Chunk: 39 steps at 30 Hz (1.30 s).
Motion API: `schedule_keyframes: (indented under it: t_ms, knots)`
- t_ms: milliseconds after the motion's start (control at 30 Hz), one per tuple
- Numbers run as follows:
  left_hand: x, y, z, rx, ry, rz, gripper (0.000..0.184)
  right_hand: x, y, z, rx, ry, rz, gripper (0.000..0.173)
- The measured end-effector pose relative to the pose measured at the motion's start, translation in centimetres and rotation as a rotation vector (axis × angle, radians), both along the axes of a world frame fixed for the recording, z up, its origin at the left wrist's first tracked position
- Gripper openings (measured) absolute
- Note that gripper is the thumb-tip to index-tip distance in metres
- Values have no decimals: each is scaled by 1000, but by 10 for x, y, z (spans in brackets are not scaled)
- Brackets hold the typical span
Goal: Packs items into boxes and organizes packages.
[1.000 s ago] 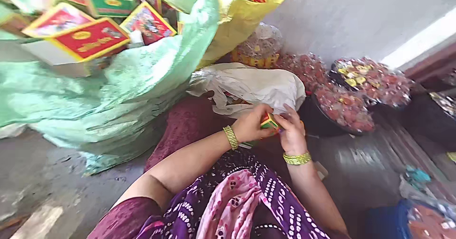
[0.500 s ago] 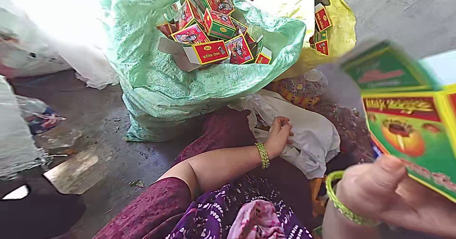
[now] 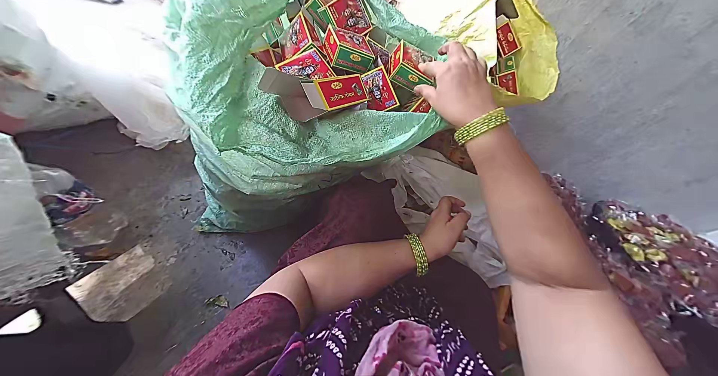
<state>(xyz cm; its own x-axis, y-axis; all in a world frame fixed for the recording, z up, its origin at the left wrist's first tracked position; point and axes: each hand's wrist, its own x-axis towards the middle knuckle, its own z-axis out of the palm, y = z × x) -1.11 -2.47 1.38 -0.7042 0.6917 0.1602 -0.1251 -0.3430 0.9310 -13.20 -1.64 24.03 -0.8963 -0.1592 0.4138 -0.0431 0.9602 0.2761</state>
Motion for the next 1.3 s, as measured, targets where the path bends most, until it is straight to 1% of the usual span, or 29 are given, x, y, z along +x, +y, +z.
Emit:
schedule_keyframes:
  t_ms: [67,133,200,300,333,400,467,533,600,667,733,767,833,867,900,967,1033,1167,1300]
  knots:
    - [2,0,-1,-8,10,-18,42,11,3,-3,-35,34,15,31]
    - [2,1,-1,-25,16,-32,42,24,9,-5,-102,58,44,30]
    - [3,3,-1,-45,16,-43,42,46,18,-11,-171,151,136,30]
    - [3,4,0,-63,16,-45,41,104,38,-27,-229,341,274,27]
    - [2,4,-1,-66,13,-44,42,128,46,-37,-228,373,271,26]
    - [0,5,-3,-69,-8,-36,43,178,71,-66,-191,409,191,26]
    - [1,8,-7,-77,-41,-35,42,227,106,-105,-157,391,12,27]
    - [5,10,-10,-95,-41,-29,42,273,149,-150,-164,261,-252,32]
    - [10,10,-11,-145,-27,-37,42,324,190,-203,-267,7,-584,36]
    - [14,16,-13,-177,-31,-50,42,377,223,-259,-465,-299,-930,39]
    - [14,25,-18,-184,-8,-62,40,425,240,-317,-625,-555,-1229,50]
    - [14,29,-21,-188,4,-68,39,444,242,-343,-693,-603,-1319,50]
    - [16,35,-28,-205,20,-78,37,473,243,-394,-839,-591,-1389,52]
    - [18,38,-32,-220,27,-80,38,481,243,-414,-887,-569,-1408,58]
    - [19,41,-35,-234,35,-78,37,482,241,-427,-931,-502,-1440,65]
    - [21,45,-40,-262,41,-80,37,476,239,-438,-923,-408,-1517,75]
    - [24,48,-43,-299,41,-90,39,468,243,-439,-902,-410,-1544,69]
    - [28,43,-44,-347,59,-98,38,456,251,-426,-961,-455,-1577,61]
    - [28,35,-40,-332,61,-102,39,459,251,-420,-961,-558,-1509,57]
